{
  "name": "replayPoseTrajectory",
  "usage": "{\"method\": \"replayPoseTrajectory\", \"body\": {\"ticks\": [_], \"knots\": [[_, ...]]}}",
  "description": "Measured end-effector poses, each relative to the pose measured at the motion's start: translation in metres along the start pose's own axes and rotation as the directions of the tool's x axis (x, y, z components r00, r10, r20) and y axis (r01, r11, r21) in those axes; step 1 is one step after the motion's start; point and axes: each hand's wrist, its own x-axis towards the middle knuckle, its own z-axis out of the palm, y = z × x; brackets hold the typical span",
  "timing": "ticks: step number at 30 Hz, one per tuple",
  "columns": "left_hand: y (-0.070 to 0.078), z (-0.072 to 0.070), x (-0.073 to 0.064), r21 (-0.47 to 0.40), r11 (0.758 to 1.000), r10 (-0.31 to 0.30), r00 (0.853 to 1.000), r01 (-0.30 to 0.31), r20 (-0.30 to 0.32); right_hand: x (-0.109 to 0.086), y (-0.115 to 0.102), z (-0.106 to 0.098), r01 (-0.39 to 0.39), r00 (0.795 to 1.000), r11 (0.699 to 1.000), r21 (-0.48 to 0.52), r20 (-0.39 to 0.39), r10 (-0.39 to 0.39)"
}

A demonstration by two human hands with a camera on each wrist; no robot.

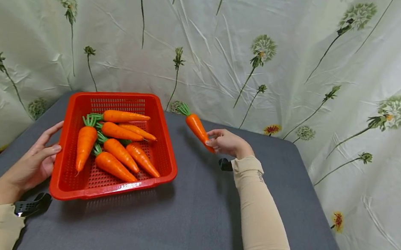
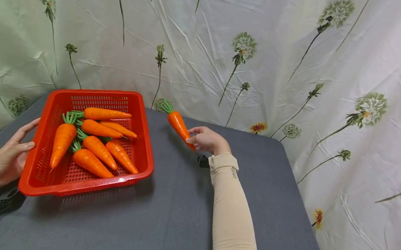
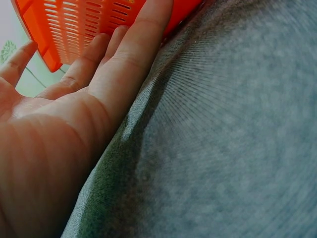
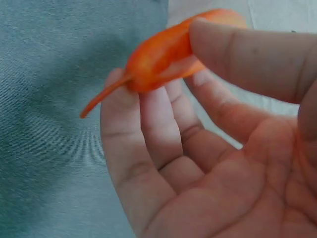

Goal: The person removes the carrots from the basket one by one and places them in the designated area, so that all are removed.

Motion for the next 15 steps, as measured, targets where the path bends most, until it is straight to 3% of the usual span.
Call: {"method": "replayPoseTrajectory", "body": {"ticks": [15], "knots": [[0.001,0.0,0.0,0.016,1.0,-0.015,1.0,0.015,-0.004,0.014,0.028,0.013,-0.127,0.984,0.984,0.126,-0.108,0.141]]}}
